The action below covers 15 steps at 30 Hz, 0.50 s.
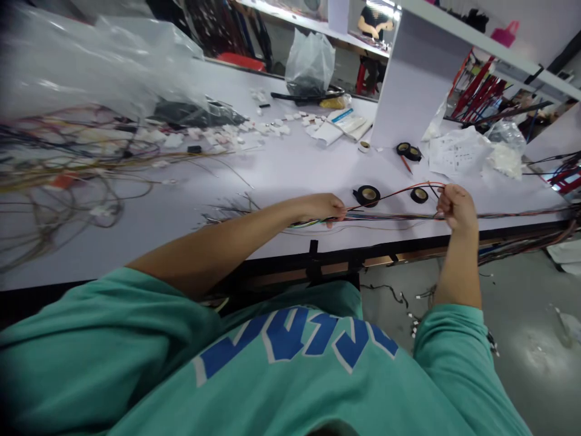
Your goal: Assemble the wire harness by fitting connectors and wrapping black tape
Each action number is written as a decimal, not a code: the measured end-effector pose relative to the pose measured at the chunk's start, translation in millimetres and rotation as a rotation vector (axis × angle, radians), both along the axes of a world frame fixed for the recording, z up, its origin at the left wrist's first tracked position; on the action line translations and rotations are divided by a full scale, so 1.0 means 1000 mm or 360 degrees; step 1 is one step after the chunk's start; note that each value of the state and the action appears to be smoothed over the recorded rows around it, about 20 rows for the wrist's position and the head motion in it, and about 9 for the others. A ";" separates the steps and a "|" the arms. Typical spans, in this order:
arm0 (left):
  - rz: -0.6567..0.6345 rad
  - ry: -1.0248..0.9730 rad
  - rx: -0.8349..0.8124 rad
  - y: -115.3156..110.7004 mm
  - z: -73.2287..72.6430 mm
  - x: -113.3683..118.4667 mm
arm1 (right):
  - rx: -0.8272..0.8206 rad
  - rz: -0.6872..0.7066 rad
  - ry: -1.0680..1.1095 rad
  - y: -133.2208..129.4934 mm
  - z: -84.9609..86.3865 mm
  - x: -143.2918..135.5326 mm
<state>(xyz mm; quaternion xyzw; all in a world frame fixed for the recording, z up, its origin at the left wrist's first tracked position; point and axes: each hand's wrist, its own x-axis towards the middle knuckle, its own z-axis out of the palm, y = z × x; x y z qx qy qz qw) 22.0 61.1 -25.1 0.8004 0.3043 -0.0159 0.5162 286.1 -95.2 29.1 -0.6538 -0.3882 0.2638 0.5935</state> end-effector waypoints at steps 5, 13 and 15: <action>-0.0056 -0.0057 0.0144 -0.005 0.005 -0.001 | -0.0799 0.0225 -0.0951 -0.017 0.052 -0.027; -0.0092 -0.0071 0.0431 -0.013 0.008 -0.002 | -0.1259 0.0696 -0.2111 0.052 0.008 -0.133; -0.0094 -0.0125 0.0455 -0.013 0.001 -0.004 | -0.1216 0.0817 -0.1880 0.063 -0.001 -0.134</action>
